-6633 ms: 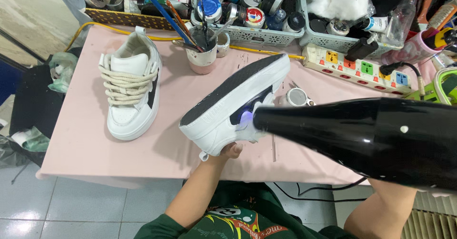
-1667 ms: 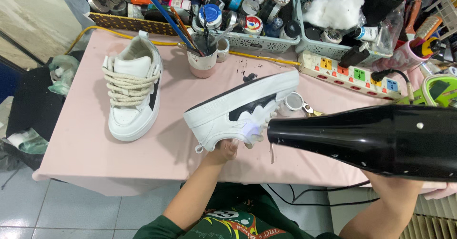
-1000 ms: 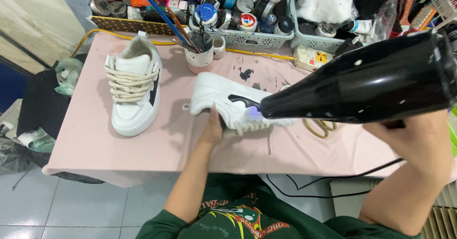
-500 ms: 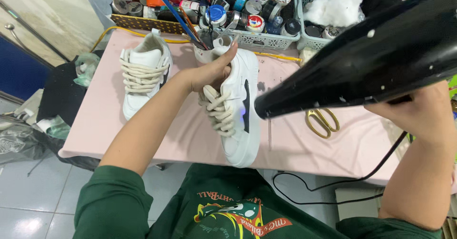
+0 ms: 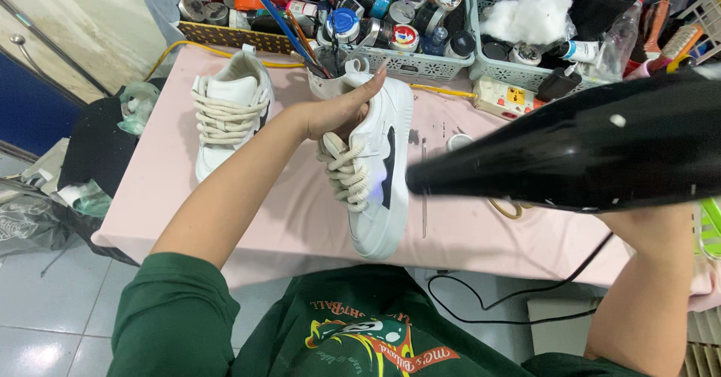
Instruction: The person applies black dye to the wave-patterned side of a white sneaker using a brush, dries the area with a hair dryer, and continues painting the black design.
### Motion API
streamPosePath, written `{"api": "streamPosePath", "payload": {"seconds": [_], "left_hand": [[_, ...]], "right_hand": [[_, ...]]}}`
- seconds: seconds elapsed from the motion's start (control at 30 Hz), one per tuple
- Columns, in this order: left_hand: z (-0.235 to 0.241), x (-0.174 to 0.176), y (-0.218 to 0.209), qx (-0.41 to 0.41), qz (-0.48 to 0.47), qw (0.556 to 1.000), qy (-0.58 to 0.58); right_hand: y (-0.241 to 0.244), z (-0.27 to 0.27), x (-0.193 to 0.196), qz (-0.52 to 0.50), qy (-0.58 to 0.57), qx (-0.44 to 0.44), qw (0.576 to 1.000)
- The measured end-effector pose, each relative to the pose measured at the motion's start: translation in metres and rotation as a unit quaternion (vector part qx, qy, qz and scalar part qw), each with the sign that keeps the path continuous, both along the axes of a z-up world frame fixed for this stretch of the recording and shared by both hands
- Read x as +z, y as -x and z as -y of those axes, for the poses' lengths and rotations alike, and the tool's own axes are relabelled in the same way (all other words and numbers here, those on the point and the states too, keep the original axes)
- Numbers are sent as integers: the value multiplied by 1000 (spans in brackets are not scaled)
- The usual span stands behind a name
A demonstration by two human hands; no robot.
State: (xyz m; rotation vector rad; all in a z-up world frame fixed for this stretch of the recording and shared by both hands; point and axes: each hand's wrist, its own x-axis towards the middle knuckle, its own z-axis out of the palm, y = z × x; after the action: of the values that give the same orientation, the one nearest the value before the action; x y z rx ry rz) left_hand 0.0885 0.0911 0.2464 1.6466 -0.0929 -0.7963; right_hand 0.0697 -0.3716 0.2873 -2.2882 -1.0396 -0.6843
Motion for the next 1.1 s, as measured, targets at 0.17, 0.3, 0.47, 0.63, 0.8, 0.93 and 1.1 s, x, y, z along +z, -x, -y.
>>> {"api": "streamPosePath", "payload": {"seconds": [0.17, 0.3, 0.47, 0.63, 0.8, 0.93, 1.1], "left_hand": [[-1, -1, 1, 6, 9, 1000, 17], [-4, -2, 2, 11, 11, 1000, 3], [-7, -16, -2, 41, 29, 997, 59], [-11, -37, -8, 59, 39, 991, 113], [-14, -54, -11, 67, 47, 989, 121], [-19, -66, -9, 76, 62, 983, 157], [-26, -98, 2, 135, 49, 968, 208]], "right_hand": [[0, -1, 3, 39, 2, 65, 997], [-2, 2, -2, 12, 35, 62, 997], [-3, -5, -25, -31, -5, 36, 999], [-6, -1, -23, -22, 36, 35, 999], [-10, -8, -15, 57, 27, 25, 998], [-5, -13, -6, -26, 10, 41, 999], [3, -7, -5, -129, -53, -75, 987]]}}
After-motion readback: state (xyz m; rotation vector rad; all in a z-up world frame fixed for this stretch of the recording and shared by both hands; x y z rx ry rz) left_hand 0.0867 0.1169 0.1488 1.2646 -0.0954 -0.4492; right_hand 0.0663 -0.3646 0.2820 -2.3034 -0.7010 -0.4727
